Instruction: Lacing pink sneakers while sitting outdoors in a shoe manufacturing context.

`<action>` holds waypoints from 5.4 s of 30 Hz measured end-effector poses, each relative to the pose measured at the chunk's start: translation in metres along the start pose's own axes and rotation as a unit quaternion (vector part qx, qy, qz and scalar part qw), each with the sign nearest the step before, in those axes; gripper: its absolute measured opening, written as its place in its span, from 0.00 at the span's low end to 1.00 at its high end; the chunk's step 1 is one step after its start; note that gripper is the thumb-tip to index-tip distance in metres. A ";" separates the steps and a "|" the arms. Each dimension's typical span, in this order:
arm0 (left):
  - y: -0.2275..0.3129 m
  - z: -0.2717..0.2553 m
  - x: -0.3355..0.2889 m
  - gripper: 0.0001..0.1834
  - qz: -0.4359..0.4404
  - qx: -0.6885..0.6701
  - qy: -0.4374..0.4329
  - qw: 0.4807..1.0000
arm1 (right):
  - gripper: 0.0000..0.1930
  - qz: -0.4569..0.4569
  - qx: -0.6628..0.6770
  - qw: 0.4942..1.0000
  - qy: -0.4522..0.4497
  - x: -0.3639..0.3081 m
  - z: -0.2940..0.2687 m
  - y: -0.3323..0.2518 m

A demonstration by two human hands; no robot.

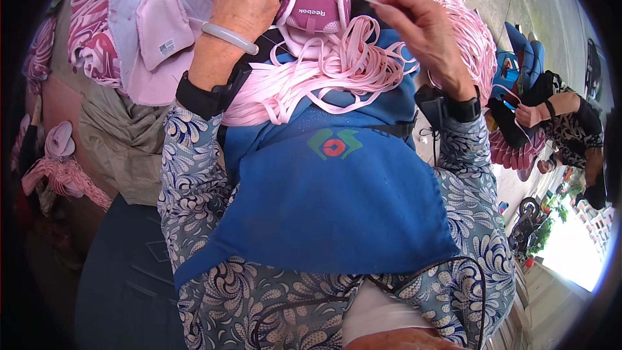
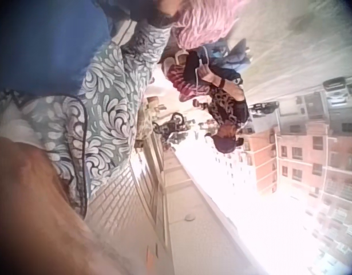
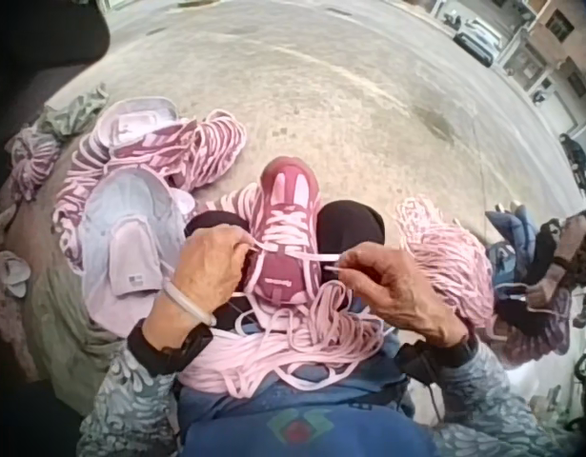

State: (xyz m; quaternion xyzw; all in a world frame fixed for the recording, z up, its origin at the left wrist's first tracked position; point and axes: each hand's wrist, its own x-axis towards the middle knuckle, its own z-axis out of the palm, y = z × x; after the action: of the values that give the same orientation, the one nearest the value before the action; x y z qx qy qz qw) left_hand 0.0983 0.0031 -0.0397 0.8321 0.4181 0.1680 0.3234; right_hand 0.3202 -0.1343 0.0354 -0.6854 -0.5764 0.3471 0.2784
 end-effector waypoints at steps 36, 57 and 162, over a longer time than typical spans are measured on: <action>0.013 0.007 -0.023 0.12 0.099 0.163 0.057 0.980 | 0.09 -0.131 -0.077 0.988 0.028 0.042 0.031 0.021; 0.026 0.000 -0.011 0.08 0.280 0.236 0.129 0.922 | 0.09 -0.194 -0.115 0.974 0.034 0.052 0.029 0.023; 0.077 -0.042 -0.099 0.14 -0.101 -0.327 -0.230 0.911 | 0.13 -0.008 0.088 0.994 -0.063 -0.006 0.047 -0.020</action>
State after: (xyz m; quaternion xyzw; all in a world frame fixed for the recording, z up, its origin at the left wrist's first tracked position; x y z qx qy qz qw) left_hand 0.0613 -0.0935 0.0427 0.6490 0.3355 0.0652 0.6797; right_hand 0.2703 -0.1375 0.0232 -0.6301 -0.5657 0.4366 0.3039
